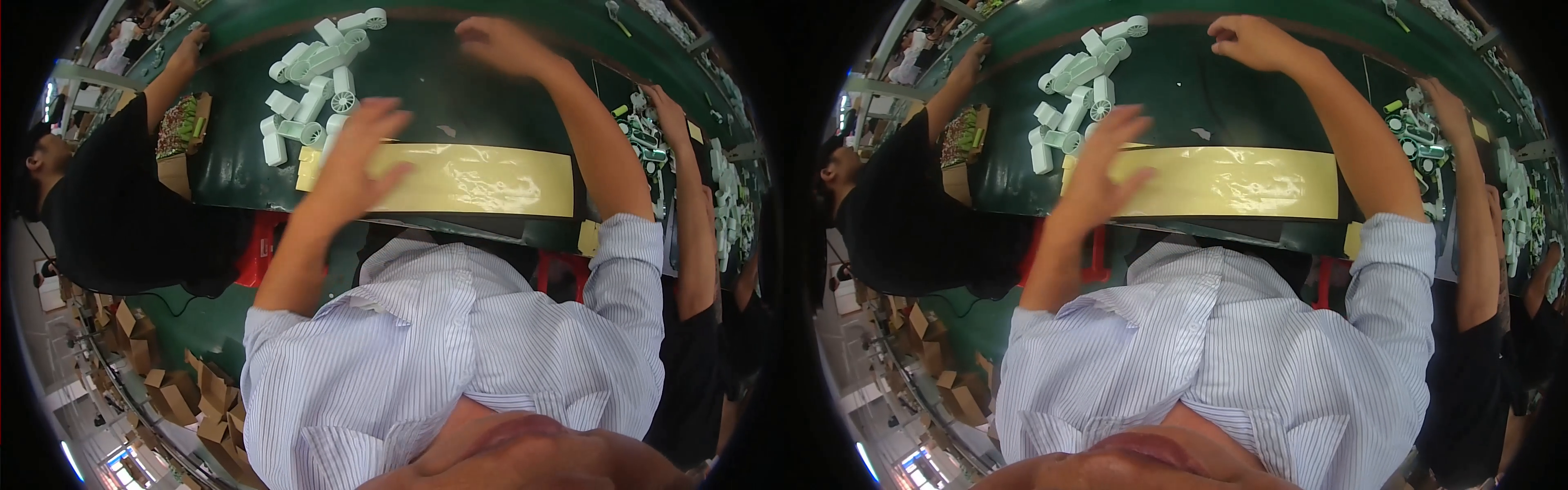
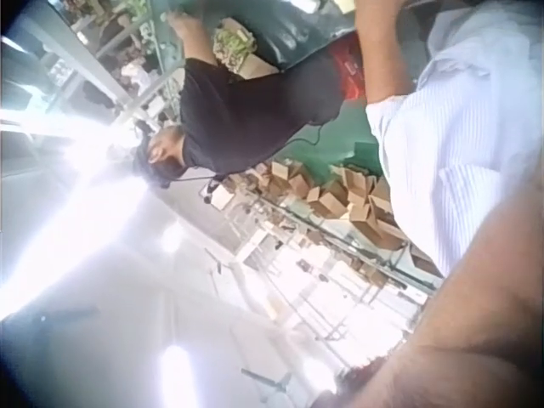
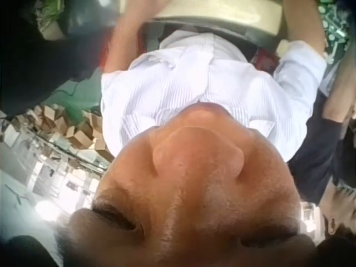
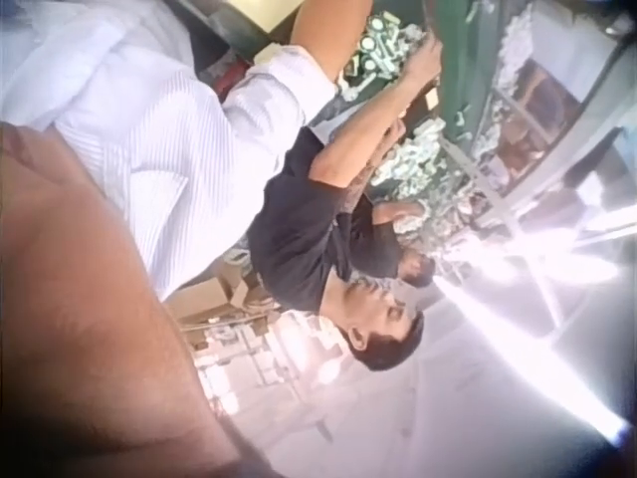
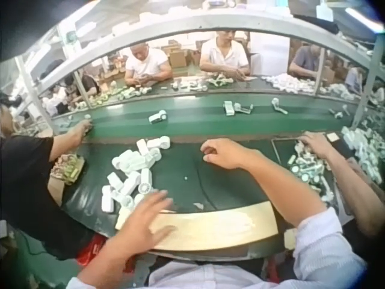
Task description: The person assembles small portable fans by hand on a production line, combining fan housings, fan blades, motor components, and plastic casings to create finished fans.
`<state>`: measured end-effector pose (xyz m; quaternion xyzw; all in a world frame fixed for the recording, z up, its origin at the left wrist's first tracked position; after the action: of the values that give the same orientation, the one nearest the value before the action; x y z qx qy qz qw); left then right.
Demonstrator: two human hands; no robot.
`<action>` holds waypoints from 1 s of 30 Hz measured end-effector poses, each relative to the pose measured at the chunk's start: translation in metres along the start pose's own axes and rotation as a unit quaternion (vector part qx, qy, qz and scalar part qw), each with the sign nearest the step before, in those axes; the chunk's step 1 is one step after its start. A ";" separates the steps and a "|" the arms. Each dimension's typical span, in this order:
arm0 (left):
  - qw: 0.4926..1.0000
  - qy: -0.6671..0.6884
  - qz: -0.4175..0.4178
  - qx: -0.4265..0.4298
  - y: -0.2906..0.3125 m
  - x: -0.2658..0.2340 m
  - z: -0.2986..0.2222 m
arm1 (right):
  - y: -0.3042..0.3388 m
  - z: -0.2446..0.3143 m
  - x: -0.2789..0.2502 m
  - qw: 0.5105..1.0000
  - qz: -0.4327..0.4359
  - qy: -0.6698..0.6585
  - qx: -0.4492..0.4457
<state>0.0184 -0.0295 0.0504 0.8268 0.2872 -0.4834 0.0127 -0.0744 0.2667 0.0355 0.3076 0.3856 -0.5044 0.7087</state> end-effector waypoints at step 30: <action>0.988 -0.134 0.053 -0.055 -0.014 -0.055 0.132 | -0.130 0.020 0.027 0.968 0.045 0.067 -0.236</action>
<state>-0.1130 -0.0826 0.0280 0.7668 0.2651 -0.5716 0.1224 -0.1887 0.1984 0.0164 0.1824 0.5261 -0.3447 0.7557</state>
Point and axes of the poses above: each hand's wrist, its own y-axis away from the middle knuckle, its own x-axis out of the palm, z = x × y, the point moved 4 cm from there along -y, towards the middle knuckle, and after that the axes turned 9 degrees about z, right-handed, at the moved point
